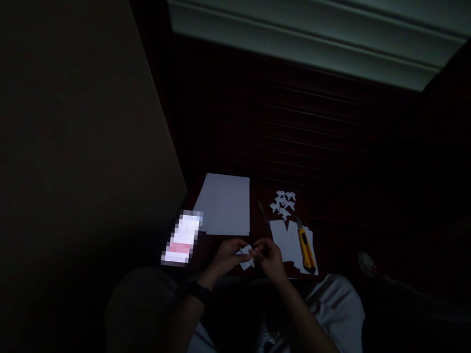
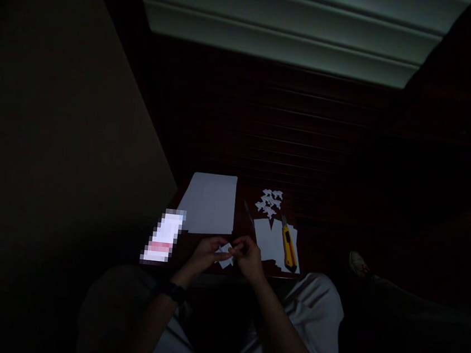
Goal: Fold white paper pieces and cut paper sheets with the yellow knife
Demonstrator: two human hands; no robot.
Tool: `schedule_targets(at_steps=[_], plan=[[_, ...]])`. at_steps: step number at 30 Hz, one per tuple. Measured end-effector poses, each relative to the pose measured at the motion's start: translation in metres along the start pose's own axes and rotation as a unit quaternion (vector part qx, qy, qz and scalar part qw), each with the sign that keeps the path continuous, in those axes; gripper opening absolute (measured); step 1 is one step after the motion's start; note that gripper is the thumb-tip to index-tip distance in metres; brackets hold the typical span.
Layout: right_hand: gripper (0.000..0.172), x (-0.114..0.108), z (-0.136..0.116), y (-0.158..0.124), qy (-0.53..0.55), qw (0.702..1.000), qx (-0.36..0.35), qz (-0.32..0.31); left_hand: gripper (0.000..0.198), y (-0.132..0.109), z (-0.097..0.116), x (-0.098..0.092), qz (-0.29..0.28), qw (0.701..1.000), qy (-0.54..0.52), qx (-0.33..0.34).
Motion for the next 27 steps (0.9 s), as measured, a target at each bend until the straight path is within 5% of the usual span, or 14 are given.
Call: schedule_targets(at_steps=[10,18,27], plan=[[0.021,-0.004,0.007,0.004,-0.002,0.999,0.0,0.054,0.037,-0.003,0.01,-0.001,0.005,1.0,-0.016,0.009],[0.032,-0.006,0.004,0.003,0.016,1.0,0.007,-0.014,0.031,-0.001,0.006,-0.001,0.049,0.999,0.012,-0.001],[0.031,-0.006,0.015,0.008,0.066,0.995,0.08,0.001,0.031,-0.004,0.01,0.001,0.009,0.998,0.063,0.028]])
Point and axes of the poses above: each hand's wrist, its own y-axis towards the middle knuckle, its own x-axis out of the palm, z = x × y, the point moved 2 cm from there along y, towards the middle knuckle, and after that the axes turned 13 degrees about y, right-handed, at the moved point
